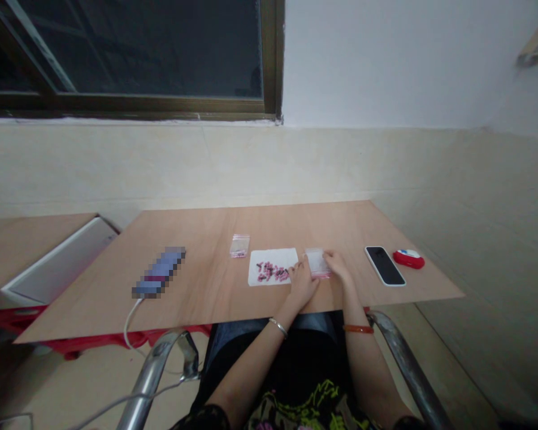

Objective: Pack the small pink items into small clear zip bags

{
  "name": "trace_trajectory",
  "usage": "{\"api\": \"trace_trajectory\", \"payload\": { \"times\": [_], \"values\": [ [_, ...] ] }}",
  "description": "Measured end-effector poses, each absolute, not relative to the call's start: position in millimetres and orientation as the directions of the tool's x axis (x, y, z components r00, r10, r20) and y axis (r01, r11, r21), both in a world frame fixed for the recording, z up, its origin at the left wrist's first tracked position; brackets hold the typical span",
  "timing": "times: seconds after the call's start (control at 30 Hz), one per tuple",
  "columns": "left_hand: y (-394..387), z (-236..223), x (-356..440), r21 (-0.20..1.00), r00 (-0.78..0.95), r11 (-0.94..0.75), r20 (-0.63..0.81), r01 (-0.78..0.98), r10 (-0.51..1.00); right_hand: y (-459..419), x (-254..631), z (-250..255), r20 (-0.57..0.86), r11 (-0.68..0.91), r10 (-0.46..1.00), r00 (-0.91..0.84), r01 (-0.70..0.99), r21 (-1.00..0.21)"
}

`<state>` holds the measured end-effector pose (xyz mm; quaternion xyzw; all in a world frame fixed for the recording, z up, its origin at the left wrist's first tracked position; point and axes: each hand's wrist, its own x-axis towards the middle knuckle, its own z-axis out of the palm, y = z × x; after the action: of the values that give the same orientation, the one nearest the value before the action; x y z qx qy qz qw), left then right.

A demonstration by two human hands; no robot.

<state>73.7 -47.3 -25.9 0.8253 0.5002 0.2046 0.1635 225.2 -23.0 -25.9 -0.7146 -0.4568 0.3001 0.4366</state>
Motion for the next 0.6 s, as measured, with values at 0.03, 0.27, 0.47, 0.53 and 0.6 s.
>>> {"api": "trace_trajectory", "payload": {
  "times": [0.03, 0.27, 0.47, 0.53, 0.6],
  "values": [
    [-46.8, -26.5, 73.8, 0.482, 0.411, -0.451, 0.192, 0.751, 0.891, -22.4, 225.3, -23.6, -0.052, -0.218, 0.920, 0.389, 0.396, -0.892],
    [-49.4, -25.9, 71.6, 0.467, 0.397, -0.465, 0.241, 0.753, 0.886, -28.6, 222.5, 10.4, -0.066, -0.266, 0.904, 0.421, 0.437, -0.859],
    [-51.9, -23.5, 72.9, 0.482, 0.383, -0.444, 0.224, 0.756, 0.896, -19.5, 207.0, 35.3, -0.012, -0.227, 0.906, 0.423, 0.462, -0.857],
    [-52.2, -22.5, 73.6, 0.489, 0.382, -0.435, 0.211, 0.756, 0.900, -16.6, 201.1, 38.0, 0.008, -0.203, 0.911, 0.413, 0.466, -0.861],
    [-52.6, -21.5, 74.0, 0.493, 0.381, -0.430, 0.202, 0.756, 0.902, -15.8, 196.7, 38.4, 0.027, -0.179, 0.915, 0.403, 0.466, -0.867]
  ]
}}
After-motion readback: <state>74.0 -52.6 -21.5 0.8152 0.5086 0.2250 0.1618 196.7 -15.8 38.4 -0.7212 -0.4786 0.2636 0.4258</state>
